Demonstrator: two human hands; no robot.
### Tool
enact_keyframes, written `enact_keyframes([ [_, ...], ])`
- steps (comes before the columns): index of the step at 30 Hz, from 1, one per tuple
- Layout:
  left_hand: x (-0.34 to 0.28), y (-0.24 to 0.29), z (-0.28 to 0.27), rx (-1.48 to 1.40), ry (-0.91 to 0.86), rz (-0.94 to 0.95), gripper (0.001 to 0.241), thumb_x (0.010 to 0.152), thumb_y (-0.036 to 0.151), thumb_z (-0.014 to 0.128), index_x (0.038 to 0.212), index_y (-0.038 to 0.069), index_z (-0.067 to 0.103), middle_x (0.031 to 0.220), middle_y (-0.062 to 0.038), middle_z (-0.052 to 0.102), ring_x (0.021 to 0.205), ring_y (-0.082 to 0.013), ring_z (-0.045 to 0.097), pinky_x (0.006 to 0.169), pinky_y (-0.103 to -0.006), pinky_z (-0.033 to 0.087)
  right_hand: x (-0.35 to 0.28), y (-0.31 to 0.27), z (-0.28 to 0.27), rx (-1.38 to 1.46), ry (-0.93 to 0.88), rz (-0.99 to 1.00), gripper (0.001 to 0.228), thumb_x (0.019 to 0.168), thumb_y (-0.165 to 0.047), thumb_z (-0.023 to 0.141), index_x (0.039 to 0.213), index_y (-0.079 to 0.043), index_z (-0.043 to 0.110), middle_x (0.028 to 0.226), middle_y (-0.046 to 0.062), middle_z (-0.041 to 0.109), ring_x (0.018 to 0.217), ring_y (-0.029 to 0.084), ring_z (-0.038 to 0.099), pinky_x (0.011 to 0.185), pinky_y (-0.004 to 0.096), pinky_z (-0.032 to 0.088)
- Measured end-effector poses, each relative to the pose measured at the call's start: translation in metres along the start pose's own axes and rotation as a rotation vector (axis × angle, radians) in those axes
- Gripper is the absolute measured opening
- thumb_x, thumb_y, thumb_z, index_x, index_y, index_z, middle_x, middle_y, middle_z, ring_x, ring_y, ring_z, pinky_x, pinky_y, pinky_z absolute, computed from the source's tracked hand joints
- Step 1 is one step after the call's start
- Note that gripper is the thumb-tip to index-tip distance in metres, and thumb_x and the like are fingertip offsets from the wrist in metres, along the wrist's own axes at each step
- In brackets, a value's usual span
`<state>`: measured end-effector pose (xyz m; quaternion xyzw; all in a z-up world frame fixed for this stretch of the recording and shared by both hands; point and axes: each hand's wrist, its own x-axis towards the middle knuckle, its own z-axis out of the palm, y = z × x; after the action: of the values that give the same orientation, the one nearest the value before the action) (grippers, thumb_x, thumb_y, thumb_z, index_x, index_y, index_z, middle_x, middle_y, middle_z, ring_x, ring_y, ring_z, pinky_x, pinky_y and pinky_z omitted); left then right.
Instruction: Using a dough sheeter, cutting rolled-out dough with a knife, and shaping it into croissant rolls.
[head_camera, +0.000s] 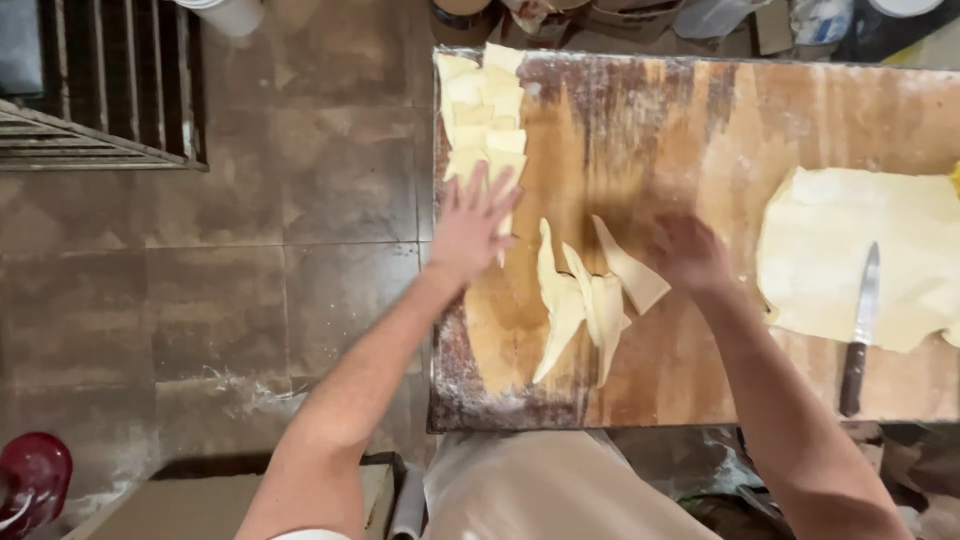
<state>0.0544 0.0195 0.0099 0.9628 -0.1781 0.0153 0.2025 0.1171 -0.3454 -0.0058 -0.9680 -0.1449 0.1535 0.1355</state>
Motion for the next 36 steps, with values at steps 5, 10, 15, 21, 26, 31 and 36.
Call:
enact_keyframes([
  [5, -0.018, -0.011, -0.011, 0.033, -0.031, -0.063, 0.076, 0.093, 0.052, 0.061, 0.159, 0.018, 0.041, 0.169, -0.011, 0.023, 0.156, -0.0383, 0.017, 0.124, -0.0586, 0.018, -0.083, -0.017, 0.009, 0.027, 0.067, 0.021, 0.057, 0.074, -0.026, 0.086, 0.123, -0.003, 0.067, 0.12, 0.021, 0.067, 0.108, 0.038, 0.064, 0.09, 0.047, 0.054],
  [10, -0.011, 0.079, -0.02, -0.071, -0.012, -0.14, 0.057, 0.1, 0.045, 0.06, 0.143, 0.008, 0.053, 0.157, -0.016, 0.045, 0.145, -0.033, 0.042, 0.121, -0.0492, 0.035, -0.082, -0.014, 0.014, 0.233, 0.053, 0.17, 0.035, 0.082, -0.026, 0.085, 0.104, -0.002, 0.071, 0.096, 0.015, 0.071, 0.089, 0.028, 0.069, 0.081, 0.039, 0.056],
  [15, -0.025, 0.187, -0.033, -0.692, 0.092, -0.22, 0.05, 0.086, 0.025, 0.083, 0.121, -0.004, 0.062, 0.111, -0.019, 0.068, 0.096, -0.0318, 0.068, 0.079, -0.0427, 0.056, -0.079, -0.033, 0.009, 1.362, -0.197, -0.016, 0.028, 0.095, -0.013, 0.078, 0.114, 0.002, 0.064, 0.092, 0.003, 0.068, 0.079, 0.009, 0.06, 0.065, 0.027, 0.049],
  [21, -0.064, 0.143, 0.022, -1.41, 0.271, -0.665, 0.024, 0.101, 0.018, 0.075, 0.113, -0.002, 0.07, 0.086, -0.007, 0.062, 0.079, -0.019, 0.059, 0.072, -0.0337, 0.055, -0.073, -0.075, -0.01, 1.28, -0.44, -0.122, 0.019, 0.11, -0.013, 0.06, 0.115, 0.004, 0.066, 0.098, 0.008, 0.066, 0.088, 0.012, 0.06, 0.077, 0.029, 0.053],
  [26, -0.066, 0.045, -0.114, -2.022, 0.822, -0.676, 0.03, 0.093, 0.022, 0.061, 0.117, 0.005, 0.056, 0.113, -0.011, 0.068, 0.105, -0.0251, 0.069, 0.097, -0.0425, 0.059, -0.036, -0.144, -0.097, 1.445, -0.284, 0.133, 0.023, 0.103, -0.015, 0.05, 0.12, 0.001, 0.049, 0.117, 0.023, 0.066, 0.105, 0.033, 0.071, 0.091, 0.045, 0.063],
  [31, -0.083, -0.046, -0.21, -1.581, 0.986, -0.415, 0.033, 0.101, 0.02, 0.069, 0.12, 0.0, 0.052, 0.111, -0.017, 0.069, 0.109, -0.0307, 0.073, 0.105, -0.0435, 0.06, 0.001, -0.18, -0.169, 1.175, -0.001, 0.1, 0.032, 0.096, -0.008, 0.056, 0.123, -0.003, 0.039, 0.124, 0.024, 0.061, 0.109, 0.03, 0.073, 0.088, 0.043, 0.063],
  [36, -0.053, -0.051, -0.214, -0.792, 0.117, -0.536, 0.027, 0.086, 0.018, 0.075, 0.111, 0.01, 0.07, 0.104, -0.006, 0.075, 0.093, -0.0153, 0.075, 0.08, -0.0342, 0.063, 0.038, -0.208, -0.176, 0.245, -0.506, -0.243, 0.034, 0.089, -0.025, 0.069, 0.12, -0.011, 0.065, 0.103, 0.012, 0.075, 0.088, 0.023, 0.074, 0.078, 0.04, 0.062],
])
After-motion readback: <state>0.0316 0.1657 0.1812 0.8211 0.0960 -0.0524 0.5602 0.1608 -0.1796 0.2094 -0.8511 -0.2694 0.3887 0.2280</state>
